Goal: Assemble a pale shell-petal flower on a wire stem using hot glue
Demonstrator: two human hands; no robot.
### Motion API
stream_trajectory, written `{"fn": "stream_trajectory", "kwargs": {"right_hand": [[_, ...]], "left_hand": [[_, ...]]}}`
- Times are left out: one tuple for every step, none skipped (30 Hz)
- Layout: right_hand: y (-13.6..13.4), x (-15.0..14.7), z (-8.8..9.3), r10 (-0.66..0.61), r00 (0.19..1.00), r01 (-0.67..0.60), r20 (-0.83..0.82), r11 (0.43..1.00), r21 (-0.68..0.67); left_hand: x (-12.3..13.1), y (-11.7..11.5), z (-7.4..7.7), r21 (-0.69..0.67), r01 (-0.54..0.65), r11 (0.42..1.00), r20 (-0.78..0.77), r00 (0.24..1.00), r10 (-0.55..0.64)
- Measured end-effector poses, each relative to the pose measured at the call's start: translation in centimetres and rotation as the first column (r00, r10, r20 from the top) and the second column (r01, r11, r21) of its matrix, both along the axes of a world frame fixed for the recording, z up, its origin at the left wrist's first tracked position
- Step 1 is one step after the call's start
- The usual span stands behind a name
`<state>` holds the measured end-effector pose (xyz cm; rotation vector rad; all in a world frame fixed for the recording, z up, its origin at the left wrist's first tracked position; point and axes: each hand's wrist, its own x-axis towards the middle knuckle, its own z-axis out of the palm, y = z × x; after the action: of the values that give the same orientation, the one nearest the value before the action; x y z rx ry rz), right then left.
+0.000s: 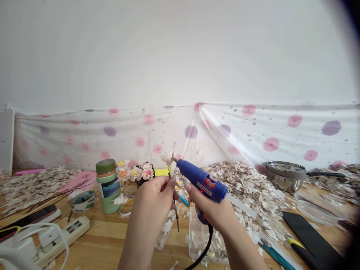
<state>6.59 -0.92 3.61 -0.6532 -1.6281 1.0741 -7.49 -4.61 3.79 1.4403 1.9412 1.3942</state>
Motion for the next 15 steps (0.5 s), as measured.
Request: {"fn": "stream_trajectory", "kwargs": {"right_hand": [[0.1,0.0,-0.1,0.003,1.0,-0.003,-0.007,1.0,0.016],[0.3,0.0,-0.3,0.007,1.0,-0.007,-0.022,0.999,0.032],[0.4,0.0,-0.5,0.011,0.999,-0.009,-0.049,0.999,0.038],[0.6,0.0,-0.7,0.015,0.996,-0.013,-0.083,0.999,0.032],[0.9,-0.1,-0.9,0.023,0.992,-0.021,-0.126,1.0,0.015],[1.1,-0.2,-1.1,0.032,0.984,-0.034,-0.175,0.999,-0.008],[1.3,-0.3,-1.3,0.043,0.974,-0.051,-0.224,0.998,-0.031],[1.6,-0.5,-1.5,0.056,0.962,-0.071,-0.267,0.996,-0.049],[1.9,-0.8,-1.7,0.074,0.952,-0.097,-0.297,0.993,-0.064],[2.1,-1.3,-2.0,0.093,0.946,-0.124,-0.312,0.989,-0.082],[2.3,-1.8,-2.3,0.105,0.943,-0.148,-0.314,0.982,-0.115],[2.6,-2.5,-2.7,0.119,0.946,-0.172,-0.301,0.973,-0.157],[2.7,-3.4,-3.3,0.134,0.952,-0.193,-0.274,0.96,-0.201],[2.8,-4.4,-4.0,0.15,0.959,-0.208,-0.24,0.948,-0.239],[2.9,-5.4,-4.8,0.184,0.964,-0.23,-0.192,0.941,-0.249]], "left_hand": [[0.0,0.0,0.0,0.002,0.004,1.0,0.003,1.0,-0.004],[0.0,0.0,0.0,0.004,0.009,1.0,0.005,1.0,-0.009],[0.0,0.0,0.1,0.006,0.009,1.0,0.006,1.0,-0.009],[-0.1,-0.1,0.1,0.007,0.005,1.0,0.006,1.0,-0.005],[-0.1,-0.2,0.2,0.01,0.001,1.0,0.016,1.0,-0.002],[-0.3,-0.4,0.2,0.024,-0.006,1.0,0.037,0.999,0.005],[-0.4,-0.6,0.3,0.055,-0.018,0.998,0.071,0.997,0.014],[-0.6,-0.9,0.4,0.098,-0.028,0.995,0.11,0.994,0.017],[-0.7,-1.3,0.5,0.155,-0.038,0.987,0.149,0.989,0.015],[-0.9,-1.6,0.6,0.219,-0.05,0.975,0.185,0.983,0.009],[-1.0,-2.1,0.7,0.285,-0.064,0.957,0.213,0.977,0.002],[-1.1,-2.5,0.8,0.349,-0.08,0.934,0.236,0.972,-0.005],[-1.1,-2.9,0.9,0.405,-0.094,0.909,0.256,0.967,-0.015],[-1.2,-3.4,1.0,0.454,-0.104,0.885,0.273,0.962,-0.028],[-1.2,-3.8,1.1,0.495,-0.11,0.862,0.29,0.956,-0.045]]}}
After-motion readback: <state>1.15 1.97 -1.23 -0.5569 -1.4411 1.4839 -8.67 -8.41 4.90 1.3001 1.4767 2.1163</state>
